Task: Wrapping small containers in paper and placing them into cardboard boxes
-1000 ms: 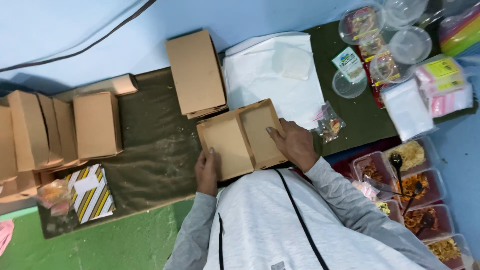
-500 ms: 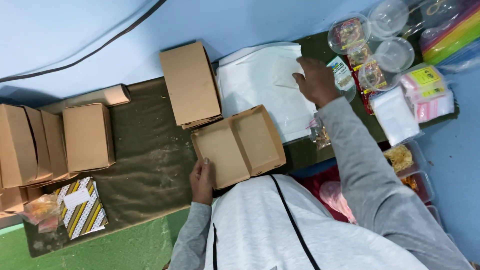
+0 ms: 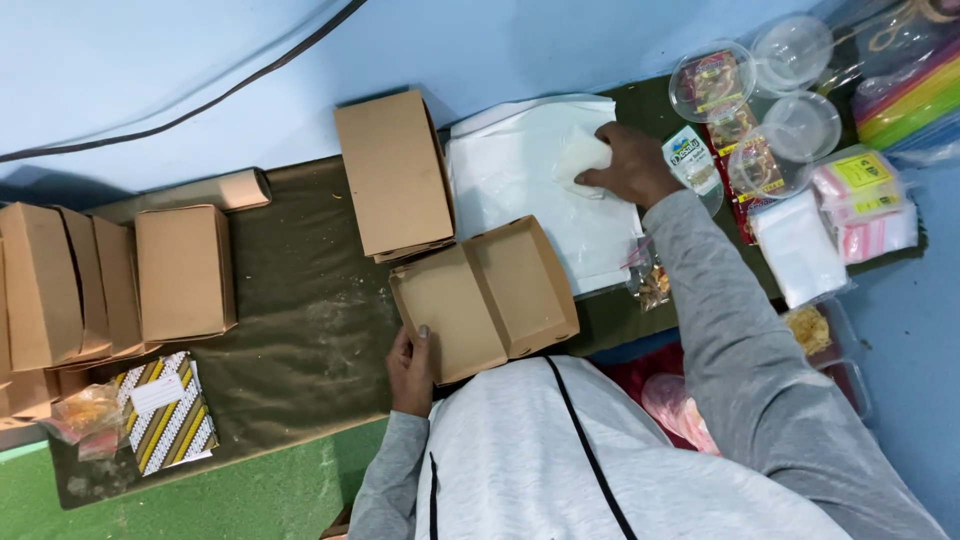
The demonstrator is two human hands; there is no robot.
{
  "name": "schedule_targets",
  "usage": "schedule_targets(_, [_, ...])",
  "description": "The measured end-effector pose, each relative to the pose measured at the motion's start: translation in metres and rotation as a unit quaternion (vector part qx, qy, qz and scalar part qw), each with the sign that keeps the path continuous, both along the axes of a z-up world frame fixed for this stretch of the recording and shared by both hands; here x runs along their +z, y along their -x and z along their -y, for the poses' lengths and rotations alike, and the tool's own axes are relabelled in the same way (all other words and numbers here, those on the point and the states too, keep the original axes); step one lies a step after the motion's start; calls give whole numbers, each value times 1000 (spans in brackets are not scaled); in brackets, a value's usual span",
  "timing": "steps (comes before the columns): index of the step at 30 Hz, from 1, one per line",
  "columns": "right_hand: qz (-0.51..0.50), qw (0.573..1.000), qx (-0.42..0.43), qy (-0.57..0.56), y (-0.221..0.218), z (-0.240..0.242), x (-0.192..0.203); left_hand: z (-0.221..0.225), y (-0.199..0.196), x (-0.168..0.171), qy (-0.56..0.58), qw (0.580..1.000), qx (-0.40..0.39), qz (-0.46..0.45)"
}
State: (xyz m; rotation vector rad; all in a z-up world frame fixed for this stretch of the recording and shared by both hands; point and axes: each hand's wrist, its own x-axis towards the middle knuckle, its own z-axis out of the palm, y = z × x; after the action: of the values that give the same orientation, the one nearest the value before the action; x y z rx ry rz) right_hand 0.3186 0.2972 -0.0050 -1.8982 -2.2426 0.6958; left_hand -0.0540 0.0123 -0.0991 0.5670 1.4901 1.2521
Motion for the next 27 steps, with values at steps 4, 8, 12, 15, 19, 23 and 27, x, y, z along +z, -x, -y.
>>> schedule_targets(4, [-114,992,-56,-20,8,23,0,2,4,-3,-1,1000,-17,-14])
schedule_targets(8, [-105,991,-72,-46,10,35,-3,1,1,5,10,1000,-26,-11])
schedule_targets(12, [-167,978,-122,-15,0,42,-4,0,0,15,4,999,-32,-13])
schedule_targets(15, [-221,965,-140,-2,7,57,25,5,2,-11,-12,1000,-22,-15])
schedule_targets(19, [-319,940,-121,16,40,95,95,3,-1,0,-19,1000,-19,-13])
schedule_targets(23, [-324,940,-99,31,81,125,97,2,-1,6,-24,999,-31,-20])
schedule_targets(27, [-307,938,-136,82,114,144,64,3,1,-6,-40,998,-25,-41])
